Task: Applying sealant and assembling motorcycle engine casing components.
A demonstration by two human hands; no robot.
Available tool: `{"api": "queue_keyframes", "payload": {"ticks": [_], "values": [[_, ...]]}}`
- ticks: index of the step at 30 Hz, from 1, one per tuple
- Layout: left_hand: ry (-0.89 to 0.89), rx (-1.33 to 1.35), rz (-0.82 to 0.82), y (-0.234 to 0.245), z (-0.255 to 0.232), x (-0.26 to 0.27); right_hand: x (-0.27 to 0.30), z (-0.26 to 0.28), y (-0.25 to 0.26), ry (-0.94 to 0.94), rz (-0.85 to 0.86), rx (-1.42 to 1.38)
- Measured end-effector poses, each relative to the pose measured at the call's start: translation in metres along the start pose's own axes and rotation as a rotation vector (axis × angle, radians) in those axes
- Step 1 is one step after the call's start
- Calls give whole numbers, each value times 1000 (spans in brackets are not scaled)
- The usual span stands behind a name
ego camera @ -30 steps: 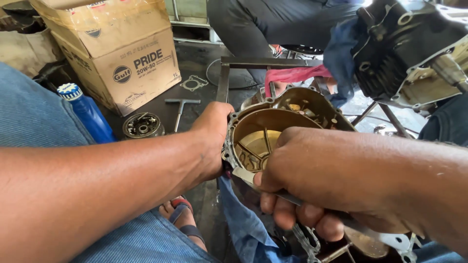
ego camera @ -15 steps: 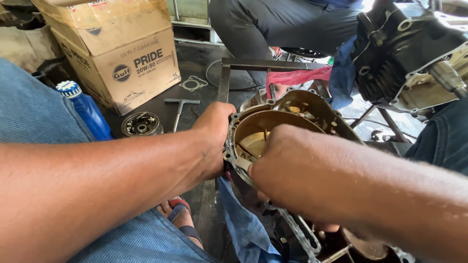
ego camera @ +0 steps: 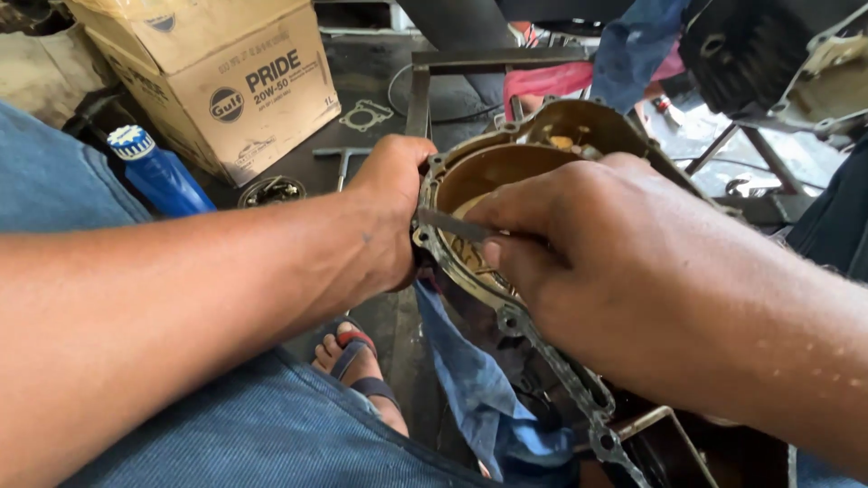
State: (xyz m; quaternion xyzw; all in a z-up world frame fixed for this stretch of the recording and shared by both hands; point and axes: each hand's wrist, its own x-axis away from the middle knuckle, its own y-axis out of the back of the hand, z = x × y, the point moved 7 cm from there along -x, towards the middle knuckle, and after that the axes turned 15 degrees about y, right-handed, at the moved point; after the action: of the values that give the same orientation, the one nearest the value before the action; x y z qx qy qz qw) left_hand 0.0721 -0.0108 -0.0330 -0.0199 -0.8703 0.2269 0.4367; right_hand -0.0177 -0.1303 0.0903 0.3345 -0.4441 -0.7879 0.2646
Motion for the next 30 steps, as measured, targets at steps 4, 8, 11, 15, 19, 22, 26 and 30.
{"api": "queue_keyframes", "payload": {"ticks": [4, 8, 11, 15, 19, 22, 26, 30], "values": [[-52, -13, 14, 1, -5, -10, -10, 4, -4, -449, 385, 304], [-17, 21, 124, 6, -5, -25, -14, 6, 4, -470, 308, 342], [-68, -19, 142, -2, -6, -18, -15, 2, 2, -387, 302, 379], [-64, -27, 149, -2, -7, -9, -28, 8, 16, -413, 219, 475], [-77, -96, 126, -1, -8, -12, -25, 21, 9, -599, 382, 376], [-26, -11, 166, -6, -6, -7, -25, 11, 17, -603, 227, 346], [-13, -37, 155, -4, -6, -13, -37, 18, 13, -453, 402, 477], [-27, -37, 141, 0, -10, -22, -49, 32, 10, -307, 593, 677]]}}
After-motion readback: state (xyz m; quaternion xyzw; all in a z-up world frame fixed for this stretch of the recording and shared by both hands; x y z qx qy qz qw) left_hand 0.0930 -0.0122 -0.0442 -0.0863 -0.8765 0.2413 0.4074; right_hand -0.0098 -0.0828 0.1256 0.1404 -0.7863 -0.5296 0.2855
